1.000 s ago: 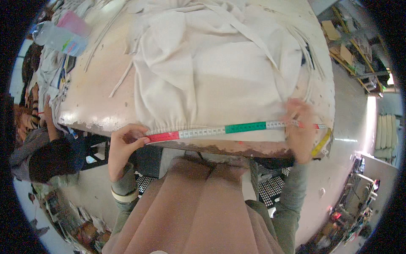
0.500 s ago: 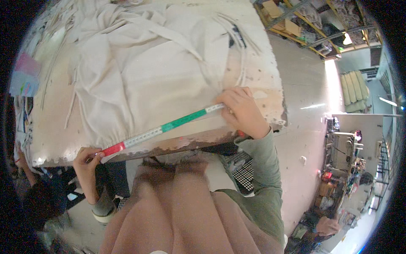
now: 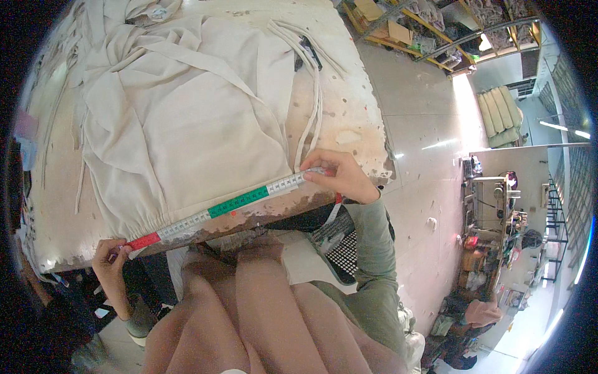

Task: The person measures and marks a white garment on a worktable using a measuring tape and a black marker. They repeatedly fold and unfold the fabric, measure different sections, and make marks along the edges. The garment is handled one at a time, and the person adjusts the fabric frequently to align measurements.

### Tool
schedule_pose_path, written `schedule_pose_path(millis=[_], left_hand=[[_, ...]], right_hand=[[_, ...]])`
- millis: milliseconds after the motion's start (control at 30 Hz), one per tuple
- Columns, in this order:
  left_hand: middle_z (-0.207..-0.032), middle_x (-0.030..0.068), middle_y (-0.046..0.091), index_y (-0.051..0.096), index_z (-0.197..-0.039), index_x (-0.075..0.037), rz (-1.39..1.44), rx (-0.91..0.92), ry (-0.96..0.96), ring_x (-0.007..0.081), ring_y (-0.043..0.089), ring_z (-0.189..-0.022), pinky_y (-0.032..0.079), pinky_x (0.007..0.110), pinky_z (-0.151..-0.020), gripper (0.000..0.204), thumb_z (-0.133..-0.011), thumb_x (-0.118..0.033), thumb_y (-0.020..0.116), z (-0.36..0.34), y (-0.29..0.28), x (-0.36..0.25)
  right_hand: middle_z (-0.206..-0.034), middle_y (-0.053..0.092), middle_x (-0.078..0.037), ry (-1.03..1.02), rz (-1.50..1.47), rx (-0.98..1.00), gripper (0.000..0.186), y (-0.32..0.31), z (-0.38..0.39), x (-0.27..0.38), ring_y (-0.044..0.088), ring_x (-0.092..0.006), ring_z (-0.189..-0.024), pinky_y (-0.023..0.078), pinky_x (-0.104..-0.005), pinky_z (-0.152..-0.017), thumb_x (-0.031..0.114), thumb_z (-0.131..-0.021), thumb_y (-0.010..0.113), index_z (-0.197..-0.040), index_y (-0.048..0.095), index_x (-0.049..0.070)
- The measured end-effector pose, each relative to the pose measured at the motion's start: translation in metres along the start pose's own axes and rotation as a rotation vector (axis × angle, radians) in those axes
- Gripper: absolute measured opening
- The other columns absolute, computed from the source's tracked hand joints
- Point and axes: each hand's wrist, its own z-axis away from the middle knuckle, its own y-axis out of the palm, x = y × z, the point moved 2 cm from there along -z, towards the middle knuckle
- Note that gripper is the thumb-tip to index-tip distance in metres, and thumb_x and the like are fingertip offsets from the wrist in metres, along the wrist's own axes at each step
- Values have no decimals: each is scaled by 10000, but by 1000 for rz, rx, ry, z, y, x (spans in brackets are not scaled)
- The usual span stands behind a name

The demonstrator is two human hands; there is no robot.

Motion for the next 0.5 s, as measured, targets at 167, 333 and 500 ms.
schedule_pose_path(millis=[167, 333, 500], left_hand=[[-781, -9, 532, 620, -826, -3, 78, 20, -38, 48, 462, -636, 362, 174, -547, 189, -698, 34, 753, 0, -2, 11], [-763, -13, 519, 606, -821, -8, 100, 28, -68, 36, 446, -619, 347, 167, -537, 183, -709, 45, 742, 1, 2, 11], [-765, 11, 541, 583, -792, -15, 192, 140, 3, 86, 484, -669, 381, 206, -610, 208, -682, 26, 755, 7, -14, 4]], right_hand=[[-843, 605, -2, -60, 69, -17, 143, 0, 0, -3, 532, -71, -795, 421, -211, -732, 61, -817, 678, -941, 635, 3], [-824, 600, 1, -74, 109, -20, 125, 0, -4, -5, 529, -67, -773, 419, -211, -704, 68, -818, 680, -918, 638, 7], [-816, 655, -13, 38, 147, 253, 141, -4, 3, 16, 578, -72, -789, 443, -217, -619, 122, -804, 703, -914, 679, 38]])
